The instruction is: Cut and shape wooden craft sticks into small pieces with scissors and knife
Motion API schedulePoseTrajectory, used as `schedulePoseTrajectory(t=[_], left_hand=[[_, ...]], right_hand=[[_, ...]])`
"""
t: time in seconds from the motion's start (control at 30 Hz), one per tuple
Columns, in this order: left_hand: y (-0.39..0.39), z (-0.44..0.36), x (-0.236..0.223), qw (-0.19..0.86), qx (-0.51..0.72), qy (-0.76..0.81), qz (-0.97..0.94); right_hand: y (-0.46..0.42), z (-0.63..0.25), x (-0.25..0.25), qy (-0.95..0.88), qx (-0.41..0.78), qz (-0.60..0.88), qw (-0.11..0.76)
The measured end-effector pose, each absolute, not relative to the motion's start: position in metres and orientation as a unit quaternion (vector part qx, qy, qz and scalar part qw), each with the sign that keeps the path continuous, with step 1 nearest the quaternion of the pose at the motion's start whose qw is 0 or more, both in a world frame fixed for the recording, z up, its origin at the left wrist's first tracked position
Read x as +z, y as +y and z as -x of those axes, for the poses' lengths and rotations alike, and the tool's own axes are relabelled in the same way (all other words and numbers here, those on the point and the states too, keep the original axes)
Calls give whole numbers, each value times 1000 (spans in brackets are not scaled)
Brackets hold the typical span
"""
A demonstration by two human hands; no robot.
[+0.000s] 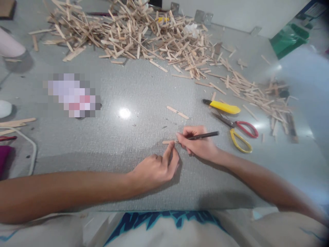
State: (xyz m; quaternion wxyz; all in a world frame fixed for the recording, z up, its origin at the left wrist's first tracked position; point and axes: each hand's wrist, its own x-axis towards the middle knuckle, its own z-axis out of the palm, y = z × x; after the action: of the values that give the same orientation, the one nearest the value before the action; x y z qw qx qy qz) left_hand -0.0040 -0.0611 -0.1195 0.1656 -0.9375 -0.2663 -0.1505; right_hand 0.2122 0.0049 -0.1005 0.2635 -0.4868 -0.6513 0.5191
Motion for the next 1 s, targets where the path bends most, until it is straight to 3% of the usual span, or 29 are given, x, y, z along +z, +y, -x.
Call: schedulePoseTrajectory(t=[1.0], left_hand=[[-59, 7, -121, 189, -129, -254, 940]], right_hand=[[6, -210, -96, -644, 518, 500, 259]])
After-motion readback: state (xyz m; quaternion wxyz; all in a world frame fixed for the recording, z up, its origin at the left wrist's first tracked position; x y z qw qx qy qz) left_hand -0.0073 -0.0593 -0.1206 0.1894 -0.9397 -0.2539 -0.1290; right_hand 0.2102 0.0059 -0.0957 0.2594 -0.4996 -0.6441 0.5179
